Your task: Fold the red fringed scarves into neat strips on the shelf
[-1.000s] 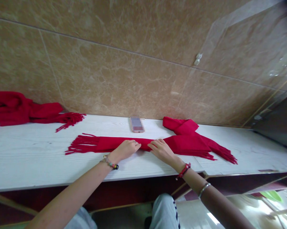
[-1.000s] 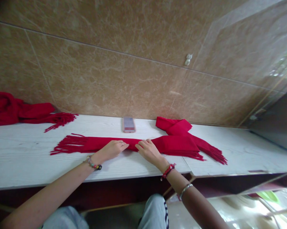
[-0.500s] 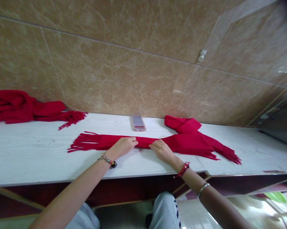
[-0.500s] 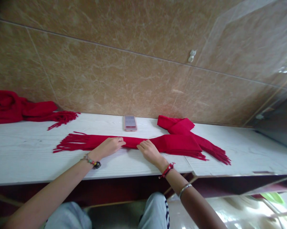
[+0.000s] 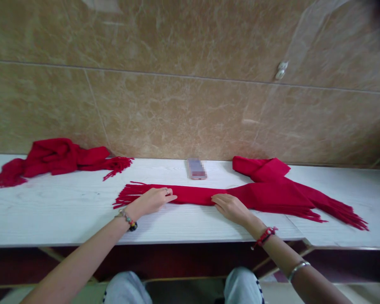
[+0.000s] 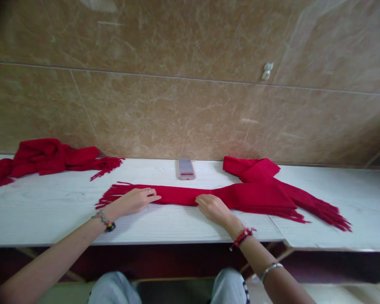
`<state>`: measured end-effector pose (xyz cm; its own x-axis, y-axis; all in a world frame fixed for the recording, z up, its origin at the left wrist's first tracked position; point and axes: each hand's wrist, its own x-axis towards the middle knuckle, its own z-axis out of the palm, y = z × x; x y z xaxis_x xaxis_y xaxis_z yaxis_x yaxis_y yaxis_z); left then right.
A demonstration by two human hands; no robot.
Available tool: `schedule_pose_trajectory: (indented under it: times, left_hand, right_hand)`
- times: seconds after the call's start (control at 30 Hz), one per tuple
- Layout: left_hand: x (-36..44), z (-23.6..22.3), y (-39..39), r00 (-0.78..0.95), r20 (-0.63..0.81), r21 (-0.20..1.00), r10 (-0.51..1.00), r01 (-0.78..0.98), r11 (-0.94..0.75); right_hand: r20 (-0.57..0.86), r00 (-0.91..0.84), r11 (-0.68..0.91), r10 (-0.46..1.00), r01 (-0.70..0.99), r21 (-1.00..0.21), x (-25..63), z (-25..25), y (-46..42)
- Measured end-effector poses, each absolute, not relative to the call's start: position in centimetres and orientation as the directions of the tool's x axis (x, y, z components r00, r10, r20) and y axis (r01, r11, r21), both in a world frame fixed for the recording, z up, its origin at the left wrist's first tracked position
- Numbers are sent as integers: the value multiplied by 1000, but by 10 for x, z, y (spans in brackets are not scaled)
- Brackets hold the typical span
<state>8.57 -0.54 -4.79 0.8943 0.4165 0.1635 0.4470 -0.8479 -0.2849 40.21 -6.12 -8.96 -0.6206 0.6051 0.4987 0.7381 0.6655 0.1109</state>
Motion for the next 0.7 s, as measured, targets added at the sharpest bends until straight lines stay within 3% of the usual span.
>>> schedule_pose_trajectory:
  times: [0.17, 0.37, 0.7]
  left_hand:
    - [81, -52, -3, 890, 192, -338, 414, 456, -823]
    - [80, -59, 2, 882, 247, -280, 402, 462, -842]
    - [75, -68, 4, 835, 270, -203, 479, 535, -820]
  right_hand:
    - [514, -641, 663, 570, 728, 173, 398, -84, -63]
    - [446, -688, 636, 573, 716, 288, 353, -71, -57]
    - [423, -685, 629, 593, 722, 289, 298, -79, -31]
